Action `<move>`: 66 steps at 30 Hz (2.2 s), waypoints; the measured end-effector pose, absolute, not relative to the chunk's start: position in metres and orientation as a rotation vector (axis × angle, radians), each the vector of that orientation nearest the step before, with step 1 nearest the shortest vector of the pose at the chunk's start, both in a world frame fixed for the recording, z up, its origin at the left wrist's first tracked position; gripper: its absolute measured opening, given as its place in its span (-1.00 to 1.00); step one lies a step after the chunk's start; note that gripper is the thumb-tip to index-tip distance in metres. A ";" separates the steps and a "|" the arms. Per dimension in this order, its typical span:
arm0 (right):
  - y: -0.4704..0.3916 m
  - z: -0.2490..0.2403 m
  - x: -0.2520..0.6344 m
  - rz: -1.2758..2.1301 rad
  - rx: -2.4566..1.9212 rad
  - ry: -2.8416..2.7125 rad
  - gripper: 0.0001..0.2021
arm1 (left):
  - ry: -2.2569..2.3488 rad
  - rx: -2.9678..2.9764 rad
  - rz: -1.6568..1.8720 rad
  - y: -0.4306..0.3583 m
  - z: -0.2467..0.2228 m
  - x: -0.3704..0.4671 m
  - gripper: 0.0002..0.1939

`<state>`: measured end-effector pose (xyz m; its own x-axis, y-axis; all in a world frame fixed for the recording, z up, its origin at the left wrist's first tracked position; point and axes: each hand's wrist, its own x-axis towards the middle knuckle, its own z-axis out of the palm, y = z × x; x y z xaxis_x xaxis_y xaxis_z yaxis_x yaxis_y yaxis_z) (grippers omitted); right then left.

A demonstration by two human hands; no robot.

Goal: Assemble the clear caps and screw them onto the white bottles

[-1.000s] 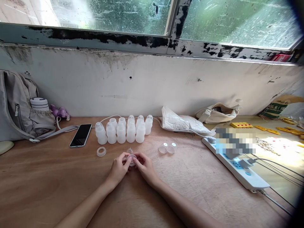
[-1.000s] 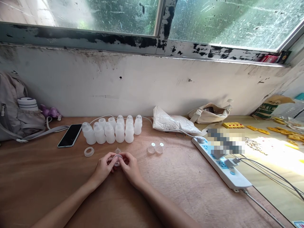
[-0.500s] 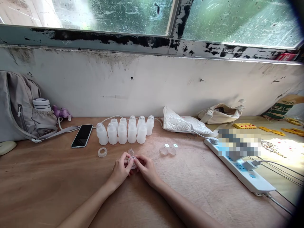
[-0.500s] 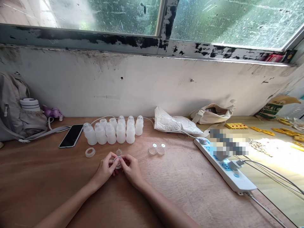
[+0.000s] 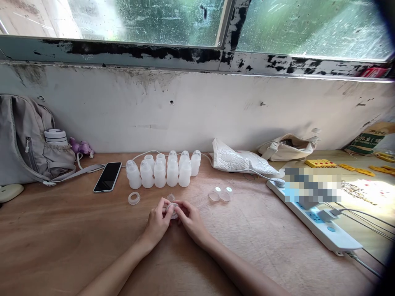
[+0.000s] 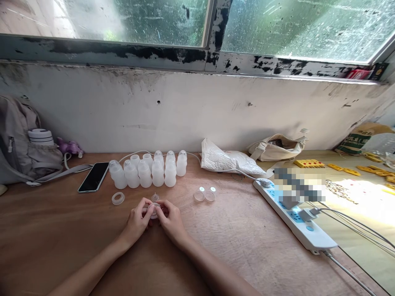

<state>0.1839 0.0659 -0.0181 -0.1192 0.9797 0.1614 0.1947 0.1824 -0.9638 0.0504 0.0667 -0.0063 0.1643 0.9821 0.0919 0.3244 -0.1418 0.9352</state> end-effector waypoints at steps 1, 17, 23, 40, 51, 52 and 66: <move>0.066 -0.019 0.184 1.096 -1.159 -1.488 -0.75 | 1.278 1.605 1.006 0.067 -0.005 0.051 -0.81; 0.066 -0.017 0.185 1.037 -1.173 -1.572 -0.83 | 1.220 1.625 0.941 0.068 -0.010 0.048 -0.87; 0.066 -0.017 0.184 1.062 -1.146 -1.567 -0.85 | 1.264 1.610 0.938 0.068 -0.006 0.049 -0.88; 0.068 -0.020 0.185 1.110 -1.138 -1.488 -0.89 | 1.200 1.684 0.928 0.068 -0.006 0.048 -0.91; 0.070 -0.023 0.184 1.040 -1.159 -1.523 -0.89 | 1.161 1.744 0.939 0.071 -0.013 0.047 -0.86; 0.070 -0.022 0.184 1.030 -1.161 -1.524 -0.89 | 1.166 1.749 0.934 0.071 -0.014 0.047 -0.86; 0.067 -0.017 0.182 0.987 -1.192 -1.558 -0.91 | 1.242 1.783 0.902 0.070 -0.015 0.047 -0.86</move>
<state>0.1819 0.0673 -0.0174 -0.1183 0.9749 0.1884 0.2456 0.2126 -0.9458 0.0468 0.0700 -0.0150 0.2745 0.9539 0.1211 0.4100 -0.2300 0.8826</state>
